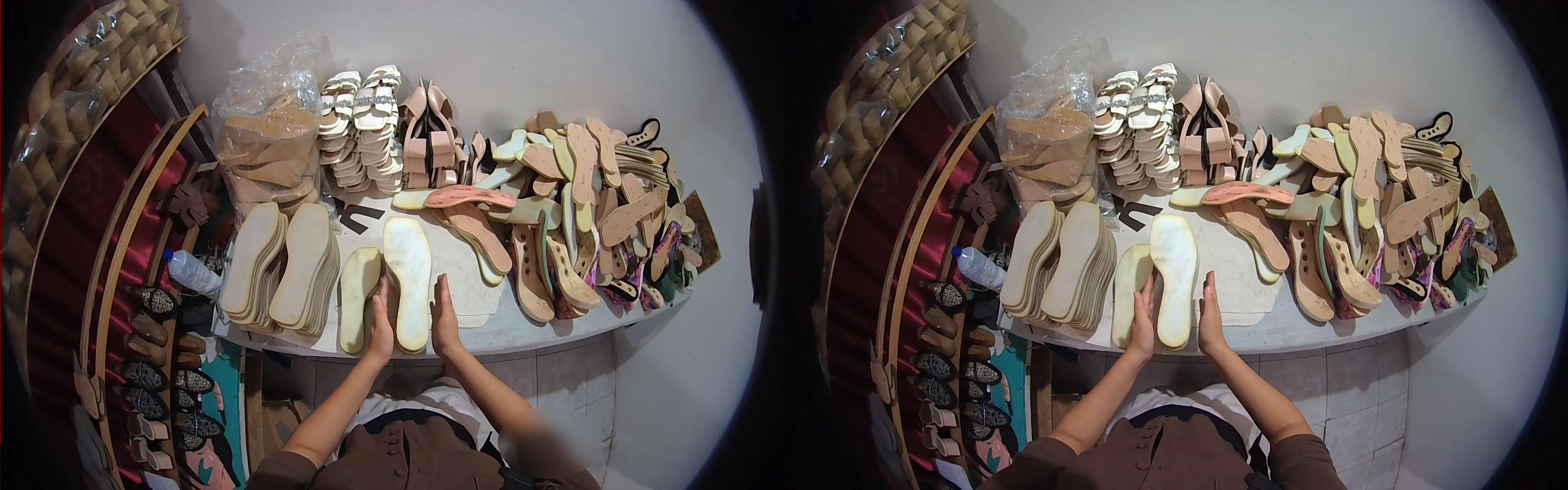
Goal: Sorting and organizing various types of shoe soles on a workstation table.
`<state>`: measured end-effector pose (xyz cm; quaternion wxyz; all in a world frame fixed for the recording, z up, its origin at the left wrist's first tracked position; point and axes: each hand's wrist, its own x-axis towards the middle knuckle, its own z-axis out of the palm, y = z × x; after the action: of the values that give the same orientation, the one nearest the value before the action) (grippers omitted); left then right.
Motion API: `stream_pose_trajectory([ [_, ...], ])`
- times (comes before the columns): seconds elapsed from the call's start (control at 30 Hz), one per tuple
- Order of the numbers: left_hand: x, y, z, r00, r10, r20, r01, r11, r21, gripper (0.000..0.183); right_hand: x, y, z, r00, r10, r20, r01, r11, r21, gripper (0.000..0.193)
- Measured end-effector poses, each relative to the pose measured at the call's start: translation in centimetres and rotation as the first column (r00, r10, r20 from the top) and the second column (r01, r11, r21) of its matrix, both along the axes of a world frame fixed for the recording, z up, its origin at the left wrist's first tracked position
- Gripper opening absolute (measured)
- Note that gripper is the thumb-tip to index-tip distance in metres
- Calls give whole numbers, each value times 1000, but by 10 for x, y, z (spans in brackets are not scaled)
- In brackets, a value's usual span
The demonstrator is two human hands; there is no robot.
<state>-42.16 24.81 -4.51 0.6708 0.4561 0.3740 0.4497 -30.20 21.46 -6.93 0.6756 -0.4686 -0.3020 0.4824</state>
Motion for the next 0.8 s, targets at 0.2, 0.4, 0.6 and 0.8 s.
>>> stream_pose_trajectory([
  [0.2, 3, 1, 55, 991, 122, -58, -106, 969, 222, 45, 29, -3, 11, 982, -83, 168, 86, 996, -10, 37],
  [0.4, 25, -6, 98, 989, 98, -107, -51, 925, 375, 37, 82, 1, 9, 965, -20, 262, 30, 999, -35, 26],
  [0.6, 71, -24, 123, 997, -23, -78, 46, 951, 304, 39, 145, 16, 8, 671, 2, 742, 65, 996, -62, 29],
  [0.8, 139, -38, 112, 990, -107, -86, 121, 978, 168, 38, 211, 43, -26, 238, 105, 965, 224, 961, -160, 49],
])
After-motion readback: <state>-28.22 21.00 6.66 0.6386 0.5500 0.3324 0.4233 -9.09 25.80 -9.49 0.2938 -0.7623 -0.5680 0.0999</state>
